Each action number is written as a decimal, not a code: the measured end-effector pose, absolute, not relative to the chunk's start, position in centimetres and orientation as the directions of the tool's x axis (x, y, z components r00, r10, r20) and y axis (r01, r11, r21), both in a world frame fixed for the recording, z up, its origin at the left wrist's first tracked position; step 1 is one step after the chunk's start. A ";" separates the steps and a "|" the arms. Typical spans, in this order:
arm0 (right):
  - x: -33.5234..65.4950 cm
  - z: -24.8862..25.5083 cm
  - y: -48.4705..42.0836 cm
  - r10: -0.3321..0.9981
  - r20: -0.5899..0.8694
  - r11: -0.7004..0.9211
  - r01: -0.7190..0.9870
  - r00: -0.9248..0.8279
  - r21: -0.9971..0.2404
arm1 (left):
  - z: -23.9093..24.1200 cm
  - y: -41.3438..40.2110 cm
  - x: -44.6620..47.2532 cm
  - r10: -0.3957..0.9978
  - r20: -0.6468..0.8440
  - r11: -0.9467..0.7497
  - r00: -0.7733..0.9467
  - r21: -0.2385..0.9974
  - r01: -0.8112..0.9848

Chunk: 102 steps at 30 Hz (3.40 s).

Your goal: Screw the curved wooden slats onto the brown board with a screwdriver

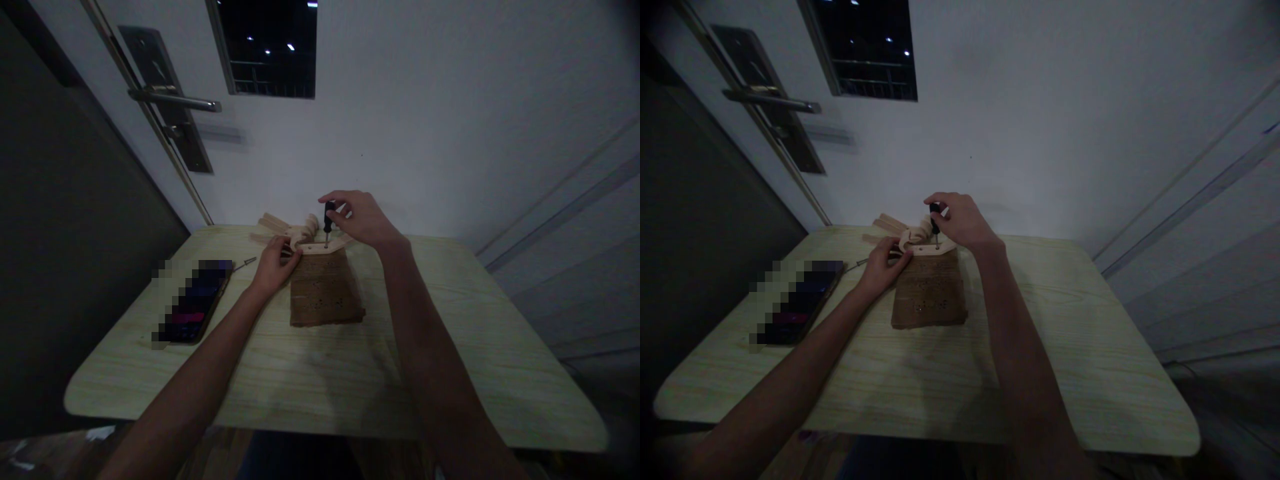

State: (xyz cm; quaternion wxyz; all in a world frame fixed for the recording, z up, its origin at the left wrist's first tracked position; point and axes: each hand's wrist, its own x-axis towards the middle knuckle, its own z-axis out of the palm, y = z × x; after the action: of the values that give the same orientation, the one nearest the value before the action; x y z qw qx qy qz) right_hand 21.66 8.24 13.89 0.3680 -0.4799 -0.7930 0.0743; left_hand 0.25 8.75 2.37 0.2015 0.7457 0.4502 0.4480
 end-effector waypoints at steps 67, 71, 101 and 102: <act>21.7 14.0 8.0 0.799 0.527 0.519 0.773 -0.289 -0.363 | 2.5 8.7 0.3 0.847 0.493 -0.525 0.201 0.711 0.469; 21.7 14.2 7.9 0.828 0.496 0.477 0.791 -0.259 -0.383 | 2.6 8.7 0.3 0.850 0.487 -0.520 0.200 0.715 0.467; 21.6 14.2 7.9 0.819 0.497 0.521 0.733 -0.285 -0.438 | 2.4 8.7 0.3 0.851 0.487 -0.518 0.197 0.713 0.473; 21.6 14.2 7.9 0.819 0.502 0.518 0.734 -0.278 -0.439 | 2.4 8.7 0.3 0.851 0.488 -0.517 0.196 0.710 0.477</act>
State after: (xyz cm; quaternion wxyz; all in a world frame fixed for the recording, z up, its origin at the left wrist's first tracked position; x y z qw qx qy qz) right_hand 21.55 7.91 14.22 0.3519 -0.4873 -0.7969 0.0604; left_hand 0.28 8.72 2.39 0.2069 0.7450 0.4456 0.4512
